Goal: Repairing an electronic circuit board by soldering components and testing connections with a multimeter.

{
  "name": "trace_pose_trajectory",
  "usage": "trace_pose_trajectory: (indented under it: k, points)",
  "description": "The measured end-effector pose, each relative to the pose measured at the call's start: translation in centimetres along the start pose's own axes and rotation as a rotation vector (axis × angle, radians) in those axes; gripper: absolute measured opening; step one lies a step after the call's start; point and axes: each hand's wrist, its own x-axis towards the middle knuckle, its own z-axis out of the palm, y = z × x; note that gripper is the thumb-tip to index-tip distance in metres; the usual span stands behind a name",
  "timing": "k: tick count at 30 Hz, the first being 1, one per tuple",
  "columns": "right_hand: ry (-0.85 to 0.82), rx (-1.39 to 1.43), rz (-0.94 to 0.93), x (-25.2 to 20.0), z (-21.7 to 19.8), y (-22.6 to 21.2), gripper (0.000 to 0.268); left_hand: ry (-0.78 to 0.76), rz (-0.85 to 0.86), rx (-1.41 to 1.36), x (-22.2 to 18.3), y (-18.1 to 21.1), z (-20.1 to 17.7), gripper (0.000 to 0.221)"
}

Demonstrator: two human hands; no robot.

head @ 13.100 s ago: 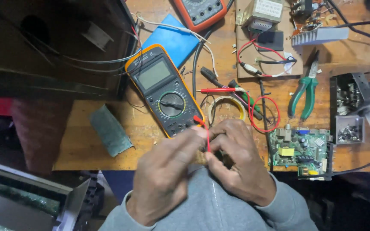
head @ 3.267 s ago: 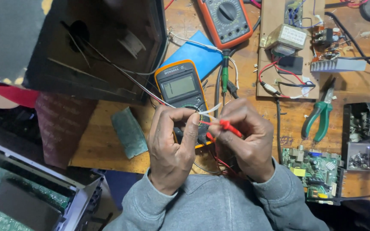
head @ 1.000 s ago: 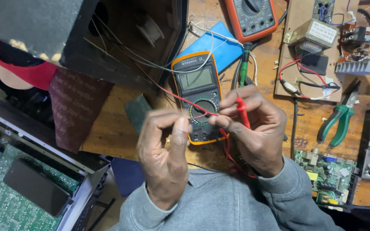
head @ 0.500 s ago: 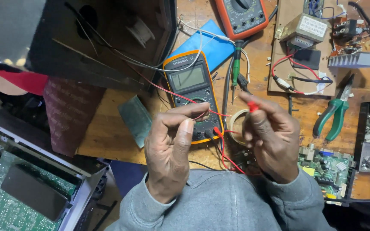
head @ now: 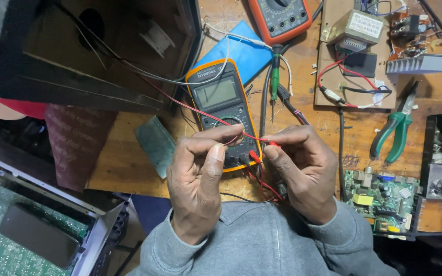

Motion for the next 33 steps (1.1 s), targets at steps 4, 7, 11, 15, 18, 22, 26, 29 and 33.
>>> trace_pose_trajectory:
  k: [4, 7, 11, 15, 18, 22, 26, 29, 33]
  points:
    - [0.02, 0.018, -0.02, 0.0, 0.2, 0.4, 0.017, 0.0, -0.019, 0.016, 0.0, 0.0, -0.1, 0.015]
    - [0.04, 0.026, -0.011, 0.1, 0.4, 0.5, 0.015, 0.003, -0.023, 0.01, 0.0, 0.1, -0.1, 0.014]
    - [0.04, 0.05, 0.01, 0.2, 0.3, 0.6, 0.015, 0.005, -0.014, 0.01, 0.0, 0.0, -0.1, 0.013]
    - [0.01, 0.039, -0.015, 0.3, 0.5, 0.3, 0.016, 0.006, -0.036, 0.032, -0.1, 0.0, -0.2, 0.015]
    - [-0.001, 0.091, -0.018, 0.5, 0.7, -0.1, 0.01, 0.002, -0.024, 0.03, -0.1, -0.1, -0.2, 0.014]
    - [-0.041, 0.123, -0.033, 0.6, 0.8, -0.7, 0.009, 0.004, -0.031, 0.02, -0.3, -0.3, -0.2, 0.014]
    - [-0.057, 0.093, -0.083, 0.7, 1.0, -0.7, 0.012, 0.008, -0.039, 0.052, -0.3, -0.2, -0.2, 0.015]
    - [-0.039, 0.134, -0.098, 0.7, 1.2, -0.4, 0.013, 0.05, -0.01, 0.041, -0.5, -0.2, 0.0, 0.019]
    - [-0.006, 0.176, -0.062, 0.6, 1.1, 0.2, 0.015, 0.157, -0.073, 0.137, -1.4, -0.7, 0.0, 0.022]
